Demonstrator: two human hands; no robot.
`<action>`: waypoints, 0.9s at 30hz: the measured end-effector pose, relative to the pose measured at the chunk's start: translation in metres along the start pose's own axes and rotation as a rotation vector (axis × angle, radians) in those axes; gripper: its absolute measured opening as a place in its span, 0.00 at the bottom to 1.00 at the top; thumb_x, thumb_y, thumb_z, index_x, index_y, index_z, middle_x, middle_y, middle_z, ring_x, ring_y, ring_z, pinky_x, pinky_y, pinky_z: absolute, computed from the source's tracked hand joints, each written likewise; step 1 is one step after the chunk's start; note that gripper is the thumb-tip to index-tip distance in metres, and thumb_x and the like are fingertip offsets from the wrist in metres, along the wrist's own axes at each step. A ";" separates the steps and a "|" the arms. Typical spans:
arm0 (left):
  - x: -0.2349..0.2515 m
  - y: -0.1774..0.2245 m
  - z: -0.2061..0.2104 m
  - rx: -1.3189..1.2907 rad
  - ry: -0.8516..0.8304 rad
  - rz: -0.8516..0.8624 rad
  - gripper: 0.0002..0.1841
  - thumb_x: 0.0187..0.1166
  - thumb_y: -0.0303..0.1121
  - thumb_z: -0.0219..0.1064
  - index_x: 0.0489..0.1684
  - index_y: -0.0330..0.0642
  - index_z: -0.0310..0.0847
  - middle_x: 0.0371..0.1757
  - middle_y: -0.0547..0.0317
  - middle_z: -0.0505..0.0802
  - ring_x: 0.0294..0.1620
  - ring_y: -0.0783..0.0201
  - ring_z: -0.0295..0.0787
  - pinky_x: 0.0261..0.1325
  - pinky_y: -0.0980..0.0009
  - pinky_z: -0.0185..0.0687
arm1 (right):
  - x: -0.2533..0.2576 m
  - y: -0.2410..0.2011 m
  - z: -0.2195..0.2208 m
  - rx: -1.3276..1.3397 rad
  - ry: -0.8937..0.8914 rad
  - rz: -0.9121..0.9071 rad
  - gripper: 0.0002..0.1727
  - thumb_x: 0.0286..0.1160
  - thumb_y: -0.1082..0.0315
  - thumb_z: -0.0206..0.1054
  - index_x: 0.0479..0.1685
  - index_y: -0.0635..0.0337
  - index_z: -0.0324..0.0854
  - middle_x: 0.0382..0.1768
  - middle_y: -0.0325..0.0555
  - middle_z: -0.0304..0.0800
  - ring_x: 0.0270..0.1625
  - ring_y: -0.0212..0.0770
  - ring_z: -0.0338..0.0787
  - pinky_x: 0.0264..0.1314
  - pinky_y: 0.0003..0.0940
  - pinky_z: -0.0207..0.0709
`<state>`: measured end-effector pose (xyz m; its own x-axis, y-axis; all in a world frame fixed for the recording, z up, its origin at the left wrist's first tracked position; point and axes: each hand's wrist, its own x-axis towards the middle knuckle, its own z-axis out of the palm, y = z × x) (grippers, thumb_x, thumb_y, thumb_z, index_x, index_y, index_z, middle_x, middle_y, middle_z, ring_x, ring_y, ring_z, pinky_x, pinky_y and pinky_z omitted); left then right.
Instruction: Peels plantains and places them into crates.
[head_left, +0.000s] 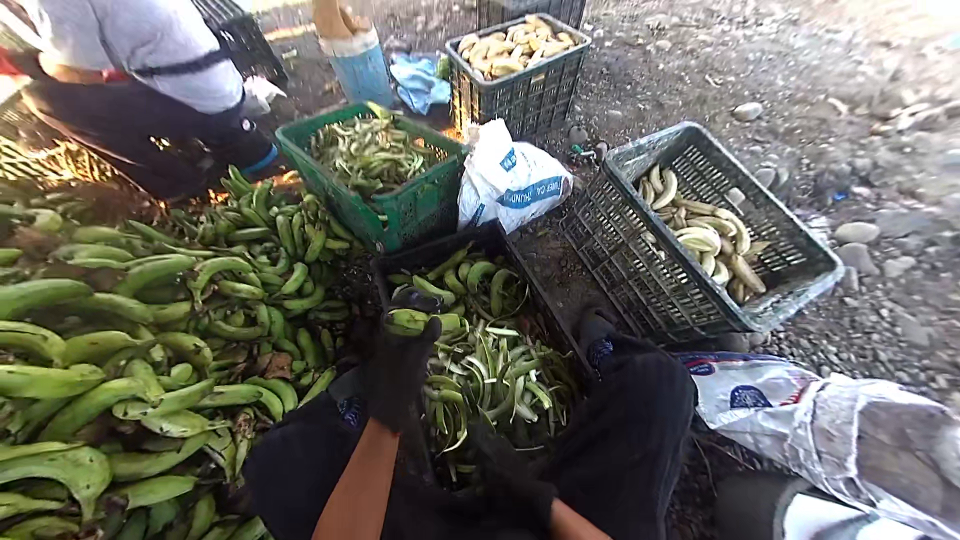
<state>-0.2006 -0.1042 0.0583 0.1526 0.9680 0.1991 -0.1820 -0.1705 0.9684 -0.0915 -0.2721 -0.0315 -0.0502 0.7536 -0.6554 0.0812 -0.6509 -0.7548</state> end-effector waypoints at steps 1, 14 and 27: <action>0.004 0.003 -0.002 0.006 0.017 -0.045 0.32 0.75 0.28 0.70 0.79 0.35 0.62 0.60 0.57 0.89 0.57 0.69 0.88 0.62 0.69 0.87 | -0.001 0.006 0.002 0.070 0.001 0.043 0.38 0.91 0.36 0.38 0.63 0.62 0.80 0.31 0.50 0.87 0.27 0.45 0.87 0.34 0.46 0.86; 0.003 -0.009 -0.015 -0.186 0.017 -0.436 0.28 0.95 0.52 0.35 0.63 0.42 0.76 0.33 0.58 0.90 0.30 0.67 0.88 0.36 0.70 0.88 | -0.003 -0.097 -0.054 -0.735 0.380 -0.526 0.42 0.68 0.23 0.54 0.82 0.29 0.75 0.63 0.63 0.86 0.67 0.70 0.81 0.58 0.70 0.73; -0.001 -0.003 0.000 -0.067 -0.015 -0.374 0.28 0.95 0.44 0.28 0.64 0.36 0.74 0.35 0.55 0.91 0.32 0.65 0.90 0.38 0.67 0.90 | 0.044 -0.157 -0.074 -0.592 0.629 -0.350 0.34 0.85 0.33 0.46 0.72 0.43 0.83 0.60 0.58 0.89 0.66 0.64 0.84 0.61 0.70 0.73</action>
<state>-0.1999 -0.1048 0.0555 0.2348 0.9582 -0.1633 -0.1738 0.2066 0.9629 -0.0331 -0.1298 0.0599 0.3671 0.9216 -0.1263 0.6663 -0.3552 -0.6556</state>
